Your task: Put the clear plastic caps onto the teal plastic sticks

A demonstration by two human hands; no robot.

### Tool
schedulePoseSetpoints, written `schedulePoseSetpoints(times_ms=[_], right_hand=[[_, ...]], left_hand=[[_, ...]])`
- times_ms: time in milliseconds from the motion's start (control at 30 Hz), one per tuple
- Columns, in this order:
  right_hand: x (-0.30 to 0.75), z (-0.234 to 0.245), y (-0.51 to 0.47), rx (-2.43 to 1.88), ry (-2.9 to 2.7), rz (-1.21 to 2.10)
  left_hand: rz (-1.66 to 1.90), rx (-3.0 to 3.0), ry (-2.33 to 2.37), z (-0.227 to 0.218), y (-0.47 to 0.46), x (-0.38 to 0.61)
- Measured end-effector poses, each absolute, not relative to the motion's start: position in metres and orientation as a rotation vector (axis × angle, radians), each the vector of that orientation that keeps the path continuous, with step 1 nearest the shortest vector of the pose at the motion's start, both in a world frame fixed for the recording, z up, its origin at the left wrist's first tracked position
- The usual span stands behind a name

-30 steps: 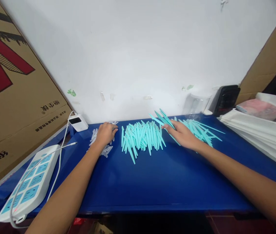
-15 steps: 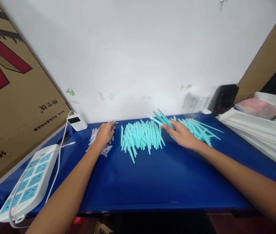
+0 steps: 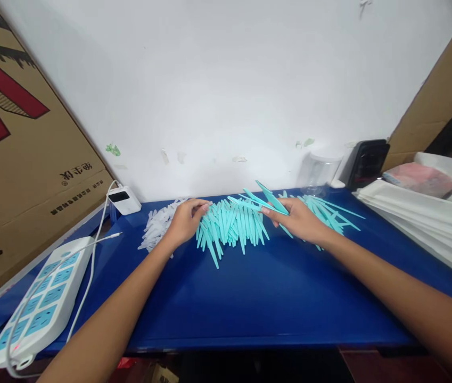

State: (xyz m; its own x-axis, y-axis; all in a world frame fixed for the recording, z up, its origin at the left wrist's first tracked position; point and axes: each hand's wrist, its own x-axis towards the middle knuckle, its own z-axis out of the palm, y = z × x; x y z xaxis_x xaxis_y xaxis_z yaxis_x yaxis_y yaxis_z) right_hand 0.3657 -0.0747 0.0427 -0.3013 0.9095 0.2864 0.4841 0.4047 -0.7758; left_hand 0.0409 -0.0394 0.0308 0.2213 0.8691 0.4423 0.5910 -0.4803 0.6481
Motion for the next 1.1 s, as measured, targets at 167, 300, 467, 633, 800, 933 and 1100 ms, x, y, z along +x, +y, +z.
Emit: schedulePoseSetpoints(times_ms=[167, 300, 467, 633, 800, 933, 1100], right_hand=[[0.365, 0.046, -0.076, -1.144, -1.982, 0.789], [0.366, 0.045, -0.075, -1.122, -2.033, 0.795], [0.367, 0.046, -0.074, -1.148, -1.997, 0.73], [0.367, 0.05, -0.076, -1.169, -1.982, 0.706], [0.368, 0.05, -0.076, -1.146, -1.995, 0.737], [0.371, 0.049, -0.074, -1.124, -2.021, 0.751], [0.367, 0.048, -0.078, -1.06, -2.08, 0.823]], left_hand=[[1.13, 2.016, 1.218, 0.034, -0.054, 0.057], [1.135, 1.968, 1.154, 0.033, -0.056, 0.058], [1.123, 1.961, 1.146, 0.032, -0.055, 0.057], [1.145, 1.972, 1.196, 0.035, -0.057, 0.058], [1.135, 1.983, 1.205, 0.037, -0.058, 0.059], [1.124, 1.98, 1.217, 0.04, -0.058, 0.059], [1.083, 2.029, 1.207, 0.04, -0.065, 0.064]])
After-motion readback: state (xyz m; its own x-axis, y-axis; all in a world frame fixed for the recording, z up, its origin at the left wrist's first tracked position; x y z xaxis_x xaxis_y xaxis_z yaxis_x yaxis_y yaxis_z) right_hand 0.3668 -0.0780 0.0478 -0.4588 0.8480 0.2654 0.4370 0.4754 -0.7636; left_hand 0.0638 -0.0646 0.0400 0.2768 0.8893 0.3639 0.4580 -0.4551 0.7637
